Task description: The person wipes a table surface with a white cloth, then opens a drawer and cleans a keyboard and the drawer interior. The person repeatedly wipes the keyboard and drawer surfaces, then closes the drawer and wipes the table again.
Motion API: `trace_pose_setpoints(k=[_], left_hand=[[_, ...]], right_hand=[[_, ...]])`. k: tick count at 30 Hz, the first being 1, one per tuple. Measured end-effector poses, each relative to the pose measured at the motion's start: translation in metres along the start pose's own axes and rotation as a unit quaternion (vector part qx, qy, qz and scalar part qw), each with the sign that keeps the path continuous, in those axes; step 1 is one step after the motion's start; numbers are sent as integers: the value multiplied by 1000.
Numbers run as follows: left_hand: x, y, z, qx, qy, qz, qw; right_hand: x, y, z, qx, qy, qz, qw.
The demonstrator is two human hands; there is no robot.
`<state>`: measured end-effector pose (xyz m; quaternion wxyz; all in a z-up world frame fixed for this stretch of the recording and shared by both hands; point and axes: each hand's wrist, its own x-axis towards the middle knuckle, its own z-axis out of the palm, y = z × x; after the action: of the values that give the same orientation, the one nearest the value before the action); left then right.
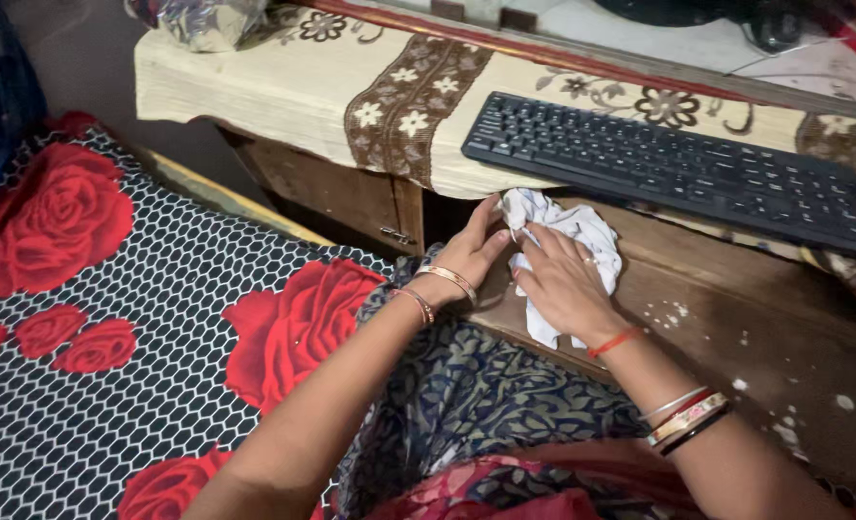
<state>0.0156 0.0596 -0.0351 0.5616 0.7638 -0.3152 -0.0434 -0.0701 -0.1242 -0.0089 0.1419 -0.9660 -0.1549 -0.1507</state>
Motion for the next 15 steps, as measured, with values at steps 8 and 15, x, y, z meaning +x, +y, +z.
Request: trace_pose_setpoints(k=[8, 15], left_hand=[[-7, -4, 4, 29, 110, 29, 993], [-13, 14, 6, 132, 128, 32, 982]], right_hand=[[-8, -3, -4, 59, -55, -30, 996], [-40, -18, -17, 154, -29, -141, 978]])
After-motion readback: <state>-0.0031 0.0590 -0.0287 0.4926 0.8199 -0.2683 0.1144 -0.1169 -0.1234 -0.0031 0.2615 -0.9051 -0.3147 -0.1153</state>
